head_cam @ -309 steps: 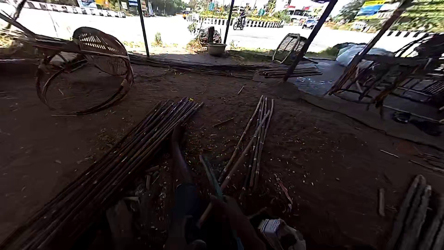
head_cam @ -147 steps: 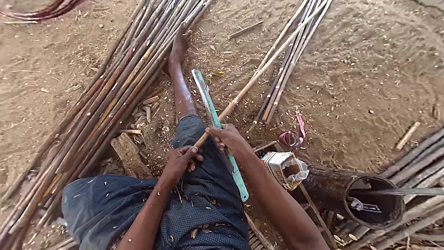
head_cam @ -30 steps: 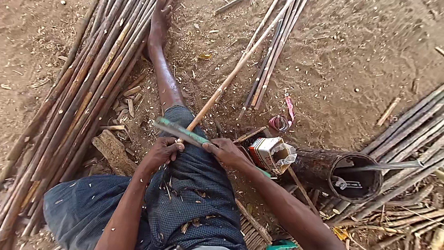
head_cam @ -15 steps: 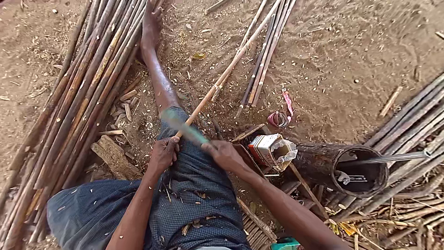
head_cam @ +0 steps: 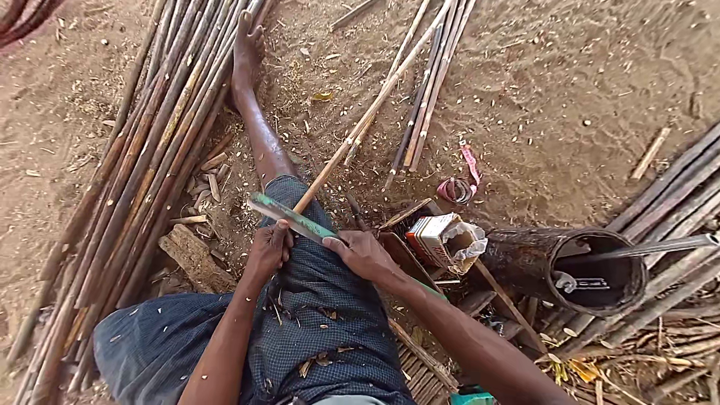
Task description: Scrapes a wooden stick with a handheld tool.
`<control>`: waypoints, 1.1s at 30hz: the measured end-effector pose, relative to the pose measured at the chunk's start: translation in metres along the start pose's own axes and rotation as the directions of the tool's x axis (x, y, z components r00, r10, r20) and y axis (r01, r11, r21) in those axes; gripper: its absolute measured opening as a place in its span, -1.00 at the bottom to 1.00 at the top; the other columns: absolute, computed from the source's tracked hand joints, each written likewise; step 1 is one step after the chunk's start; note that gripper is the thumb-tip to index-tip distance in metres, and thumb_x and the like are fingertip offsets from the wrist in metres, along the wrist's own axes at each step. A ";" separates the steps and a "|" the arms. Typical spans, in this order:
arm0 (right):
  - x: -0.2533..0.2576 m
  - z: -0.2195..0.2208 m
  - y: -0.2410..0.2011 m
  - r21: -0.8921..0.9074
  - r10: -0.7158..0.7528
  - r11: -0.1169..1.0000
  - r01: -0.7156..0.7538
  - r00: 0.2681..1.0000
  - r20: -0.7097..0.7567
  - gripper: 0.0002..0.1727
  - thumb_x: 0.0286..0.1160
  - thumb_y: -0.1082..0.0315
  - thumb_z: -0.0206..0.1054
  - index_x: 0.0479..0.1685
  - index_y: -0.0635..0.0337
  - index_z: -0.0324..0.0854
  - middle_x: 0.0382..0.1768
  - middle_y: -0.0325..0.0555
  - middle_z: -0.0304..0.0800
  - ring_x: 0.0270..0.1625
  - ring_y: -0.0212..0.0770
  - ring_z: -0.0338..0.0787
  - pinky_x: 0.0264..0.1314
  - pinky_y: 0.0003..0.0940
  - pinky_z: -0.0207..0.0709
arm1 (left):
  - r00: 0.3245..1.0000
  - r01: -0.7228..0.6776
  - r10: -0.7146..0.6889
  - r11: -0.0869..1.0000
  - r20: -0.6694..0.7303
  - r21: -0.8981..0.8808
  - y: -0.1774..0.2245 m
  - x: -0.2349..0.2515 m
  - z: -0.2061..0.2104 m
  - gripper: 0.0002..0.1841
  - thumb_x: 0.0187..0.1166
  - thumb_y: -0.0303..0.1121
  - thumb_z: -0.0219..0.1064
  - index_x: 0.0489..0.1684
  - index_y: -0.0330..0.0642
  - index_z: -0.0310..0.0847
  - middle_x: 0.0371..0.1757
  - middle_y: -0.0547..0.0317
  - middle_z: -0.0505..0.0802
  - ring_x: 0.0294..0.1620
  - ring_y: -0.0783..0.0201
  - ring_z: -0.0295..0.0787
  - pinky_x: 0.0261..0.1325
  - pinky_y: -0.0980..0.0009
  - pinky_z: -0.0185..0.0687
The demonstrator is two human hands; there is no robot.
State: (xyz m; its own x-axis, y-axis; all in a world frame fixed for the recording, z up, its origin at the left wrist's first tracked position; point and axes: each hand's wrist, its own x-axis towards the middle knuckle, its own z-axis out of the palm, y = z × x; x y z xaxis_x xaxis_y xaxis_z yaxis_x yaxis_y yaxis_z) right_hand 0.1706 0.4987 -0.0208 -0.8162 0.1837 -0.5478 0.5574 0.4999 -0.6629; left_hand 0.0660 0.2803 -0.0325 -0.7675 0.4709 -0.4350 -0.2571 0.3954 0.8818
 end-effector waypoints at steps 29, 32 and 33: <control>0.006 0.001 0.024 -0.029 -0.058 0.998 0.055 0.986 -0.156 -0.38 0.72 -0.28 0.08 -0.35 0.10 0.65 -0.56 -0.06 0.59 -0.44 -0.02 0.67 -0.35 0.12 0.54 | 1.000 -0.006 -0.016 0.672 -0.023 -0.741 -0.066 -0.012 -0.018 -0.58 0.79 -0.09 0.12 -0.59 0.02 0.56 -0.83 0.45 0.43 -0.87 0.57 0.30 -0.76 0.65 0.31; 0.001 0.002 0.022 -0.169 -0.124 0.980 0.107 0.988 -0.096 -0.35 0.70 -0.33 0.05 -0.34 0.08 0.66 -0.57 -0.06 0.62 -0.42 0.03 0.73 -0.37 0.15 0.56 | 0.990 0.024 -0.123 0.651 -0.075 -0.758 -0.068 -0.026 -0.023 -0.42 0.82 0.16 -0.14 -0.59 0.08 0.52 -0.79 0.49 0.42 -0.84 0.56 0.27 -0.72 0.65 0.27; 0.007 -0.001 0.027 -0.108 -0.098 0.991 0.082 0.984 -0.147 -0.36 0.71 -0.30 0.08 -0.35 0.10 0.66 -0.58 -0.06 0.59 -0.44 0.02 0.69 -0.37 0.14 0.53 | 0.979 0.045 -0.180 0.648 -0.095 -0.760 -0.068 -0.028 -0.025 -0.34 0.79 0.27 -0.32 -0.57 0.08 0.48 -0.78 0.48 0.42 -0.83 0.54 0.26 -0.72 0.63 0.26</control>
State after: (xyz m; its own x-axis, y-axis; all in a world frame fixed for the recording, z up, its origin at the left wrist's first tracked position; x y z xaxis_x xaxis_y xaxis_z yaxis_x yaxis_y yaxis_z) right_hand 0.1797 0.5141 -0.0418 -0.8803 0.2564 -0.3993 0.4687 0.6014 -0.6470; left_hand 0.0904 0.2208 -0.0756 -0.7610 0.3150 -0.5672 -0.6478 -0.3219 0.6904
